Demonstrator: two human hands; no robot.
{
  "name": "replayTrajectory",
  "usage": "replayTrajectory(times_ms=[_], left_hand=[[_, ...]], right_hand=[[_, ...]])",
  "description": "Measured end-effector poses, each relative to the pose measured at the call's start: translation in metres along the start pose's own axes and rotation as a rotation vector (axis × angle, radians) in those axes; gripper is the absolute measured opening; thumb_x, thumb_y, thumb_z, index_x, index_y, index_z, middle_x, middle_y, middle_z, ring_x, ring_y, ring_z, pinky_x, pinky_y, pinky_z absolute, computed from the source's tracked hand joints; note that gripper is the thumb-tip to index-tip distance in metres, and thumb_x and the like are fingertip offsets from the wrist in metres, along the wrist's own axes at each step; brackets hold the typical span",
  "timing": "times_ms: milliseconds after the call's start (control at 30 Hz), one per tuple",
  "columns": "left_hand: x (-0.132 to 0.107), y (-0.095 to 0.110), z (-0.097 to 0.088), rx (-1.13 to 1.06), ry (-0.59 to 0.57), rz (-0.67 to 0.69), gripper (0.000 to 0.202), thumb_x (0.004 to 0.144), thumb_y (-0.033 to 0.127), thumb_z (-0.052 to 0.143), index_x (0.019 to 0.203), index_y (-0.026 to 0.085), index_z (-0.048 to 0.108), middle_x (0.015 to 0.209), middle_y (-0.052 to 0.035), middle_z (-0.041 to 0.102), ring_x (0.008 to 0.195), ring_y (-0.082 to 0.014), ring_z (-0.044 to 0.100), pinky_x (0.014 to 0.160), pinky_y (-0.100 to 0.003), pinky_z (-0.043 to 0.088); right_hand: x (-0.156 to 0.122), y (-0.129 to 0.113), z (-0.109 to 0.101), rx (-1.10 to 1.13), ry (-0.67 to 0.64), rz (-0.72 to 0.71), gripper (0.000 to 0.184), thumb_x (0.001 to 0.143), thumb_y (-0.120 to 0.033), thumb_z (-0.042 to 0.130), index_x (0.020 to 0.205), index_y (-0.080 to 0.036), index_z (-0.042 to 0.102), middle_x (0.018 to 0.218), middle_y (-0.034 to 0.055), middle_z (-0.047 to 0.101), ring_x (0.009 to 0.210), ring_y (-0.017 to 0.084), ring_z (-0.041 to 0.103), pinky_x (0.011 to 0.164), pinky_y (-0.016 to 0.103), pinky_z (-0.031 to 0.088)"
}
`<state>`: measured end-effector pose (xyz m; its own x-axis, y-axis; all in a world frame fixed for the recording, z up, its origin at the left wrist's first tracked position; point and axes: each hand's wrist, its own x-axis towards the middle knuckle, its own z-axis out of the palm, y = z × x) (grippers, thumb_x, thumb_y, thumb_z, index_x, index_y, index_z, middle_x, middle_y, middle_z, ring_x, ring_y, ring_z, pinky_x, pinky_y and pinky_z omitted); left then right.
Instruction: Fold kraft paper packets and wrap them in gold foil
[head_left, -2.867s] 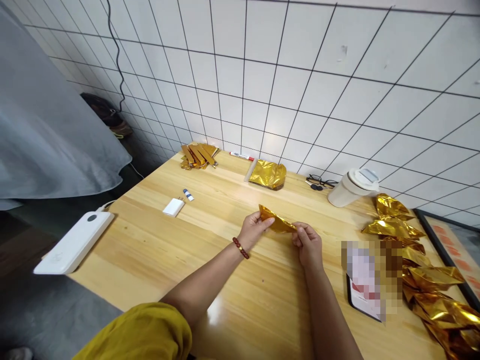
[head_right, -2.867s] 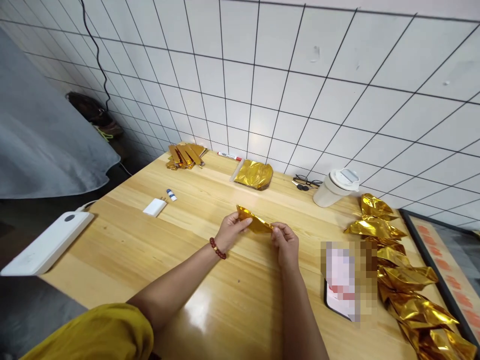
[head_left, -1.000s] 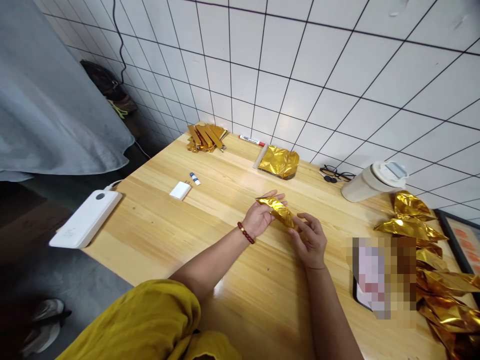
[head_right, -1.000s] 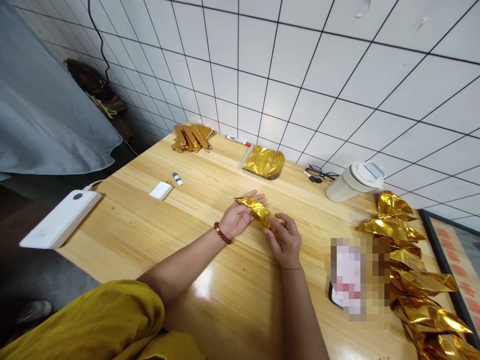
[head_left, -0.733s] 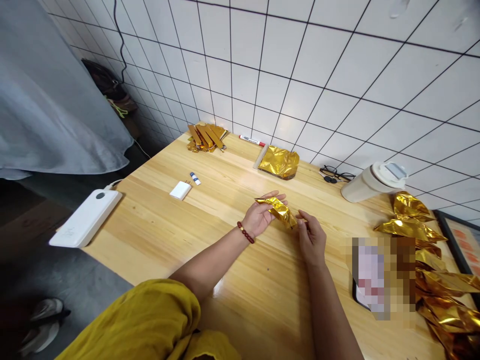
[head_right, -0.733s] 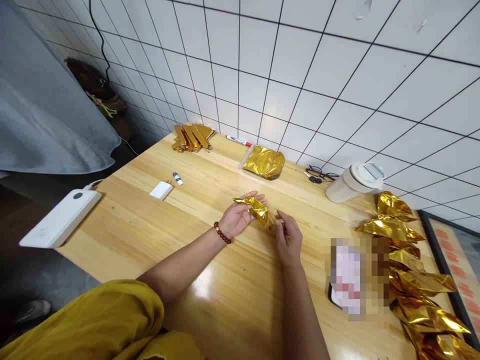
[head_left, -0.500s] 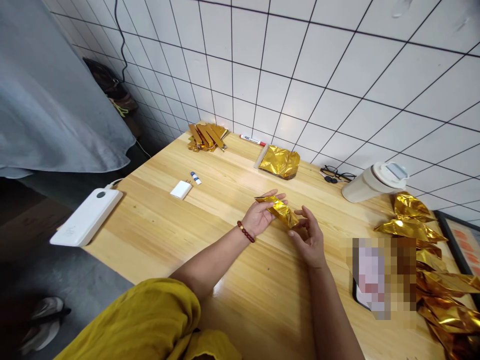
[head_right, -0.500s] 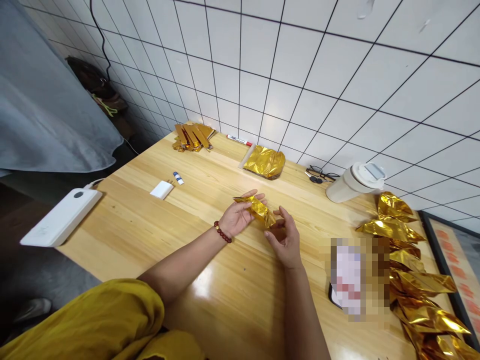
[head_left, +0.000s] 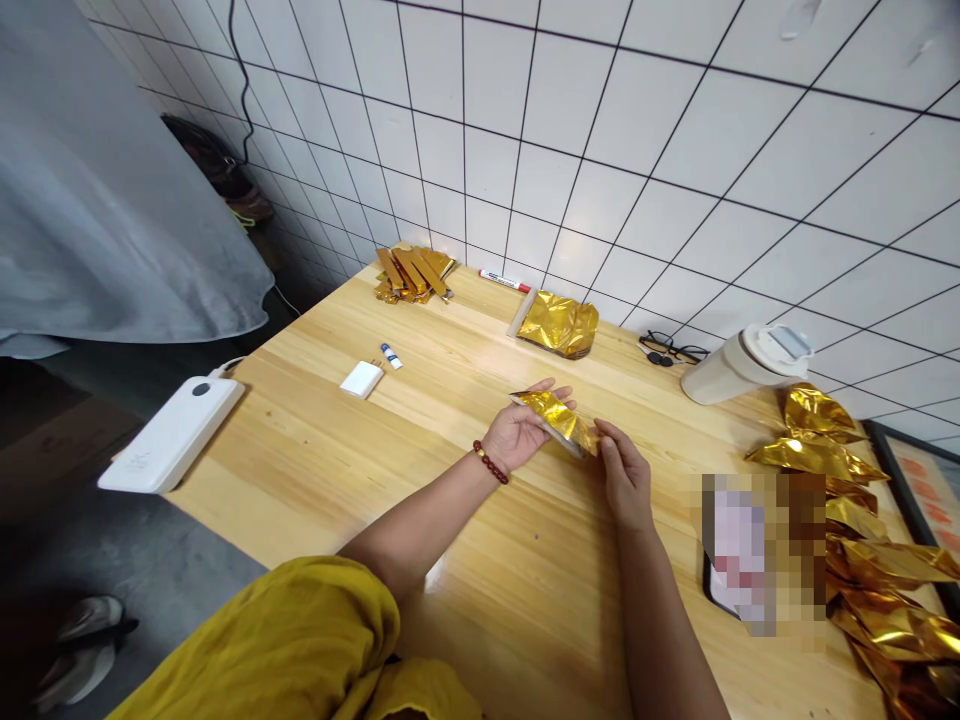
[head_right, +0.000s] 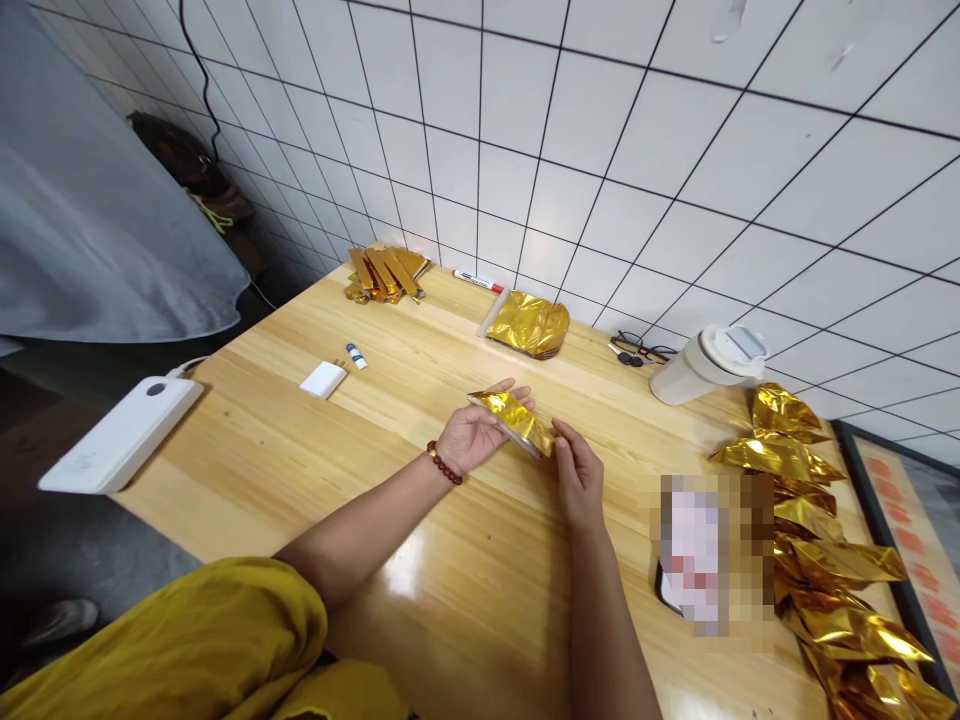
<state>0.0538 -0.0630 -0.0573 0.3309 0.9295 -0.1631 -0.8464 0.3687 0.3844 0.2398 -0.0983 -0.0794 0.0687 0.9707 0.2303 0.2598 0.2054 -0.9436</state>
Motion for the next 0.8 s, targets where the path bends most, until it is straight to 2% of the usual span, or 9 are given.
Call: replayTrajectory(times_ms=[133,233,433,533,600,667,733,800], left_hand=[[-0.001,0.000,0.000,0.004,-0.011,-0.001,0.061,0.061,-0.001,0.051,0.119,0.016,0.059,0.118,-0.0099,0.069,0.119,-0.0280,0.060,0.107,-0.050,0.039],[-0.002,0.001,0.001,0.007,-0.007,0.003,0.059,0.061,-0.001,0.053,0.117,0.015,0.060,0.118,-0.0109,0.069,0.117,-0.0287,0.061,0.107,-0.051,0.039],[-0.001,-0.004,0.003,0.087,0.043,0.011,0.055,0.065,-0.001,0.065,0.116,0.017,0.058,0.114,-0.0091,0.070,0.108,-0.0249,0.066,0.104,-0.046,0.041],[0.000,-0.007,0.003,0.130,0.065,0.003,0.057,0.062,-0.003,0.067,0.115,0.017,0.059,0.112,-0.0088,0.071,0.105,-0.0235,0.067,0.103,-0.044,0.042],[0.000,-0.007,0.002,0.116,0.072,0.025,0.055,0.062,-0.002,0.067,0.113,0.017,0.059,0.110,-0.0081,0.072,0.105,-0.0235,0.067,0.102,-0.044,0.043],[0.001,-0.007,0.001,0.099,0.077,0.063,0.056,0.062,-0.001,0.067,0.114,0.018,0.059,0.105,-0.0066,0.072,0.106,-0.0236,0.067,0.102,-0.045,0.043],[0.001,-0.007,0.001,0.100,0.073,0.107,0.061,0.060,-0.002,0.069,0.117,0.019,0.059,0.101,-0.0054,0.073,0.109,-0.0237,0.065,0.103,-0.044,0.042],[0.001,-0.009,0.000,0.122,0.060,0.143,0.067,0.057,-0.003,0.071,0.120,0.019,0.058,0.099,-0.0050,0.072,0.112,-0.0241,0.064,0.103,-0.042,0.041]], right_hand=[[0.000,0.001,0.004,0.008,-0.033,0.084,0.036,0.083,-0.043,0.067,0.110,-0.020,0.070,0.098,0.0066,0.073,0.088,0.021,0.066,0.084,0.039,0.054],[0.000,0.001,0.007,0.069,-0.046,0.091,0.038,0.078,-0.041,0.072,0.109,-0.020,0.069,0.087,0.0045,0.072,0.073,0.017,0.065,0.072,0.035,0.056],[-0.002,-0.004,0.009,0.129,-0.078,0.039,0.039,0.077,-0.036,0.074,0.112,-0.022,0.066,0.075,0.0001,0.067,0.063,0.013,0.061,0.062,0.028,0.052],[-0.002,-0.007,0.006,0.164,-0.118,0.022,0.037,0.080,-0.037,0.071,0.113,-0.022,0.066,0.075,-0.0005,0.065,0.065,0.013,0.060,0.064,0.029,0.051],[-0.002,-0.007,0.003,0.157,-0.075,0.029,0.032,0.086,-0.040,0.064,0.112,-0.022,0.067,0.078,0.0006,0.066,0.067,0.013,0.059,0.067,0.029,0.050],[-0.002,-0.006,0.001,0.121,0.024,0.043,0.030,0.089,-0.042,0.059,0.108,-0.021,0.068,0.080,0.0017,0.068,0.068,0.013,0.059,0.069,0.030,0.050],[-0.001,-0.005,0.002,0.062,0.098,0.054,0.032,0.087,-0.045,0.060,0.104,-0.019,0.068,0.081,0.0031,0.069,0.070,0.015,0.060,0.070,0.031,0.051],[0.000,-0.005,0.004,-0.011,0.114,0.053,0.035,0.085,-0.047,0.062,0.103,-0.018,0.069,0.084,0.0052,0.070,0.072,0.017,0.062,0.069,0.032,0.052]])
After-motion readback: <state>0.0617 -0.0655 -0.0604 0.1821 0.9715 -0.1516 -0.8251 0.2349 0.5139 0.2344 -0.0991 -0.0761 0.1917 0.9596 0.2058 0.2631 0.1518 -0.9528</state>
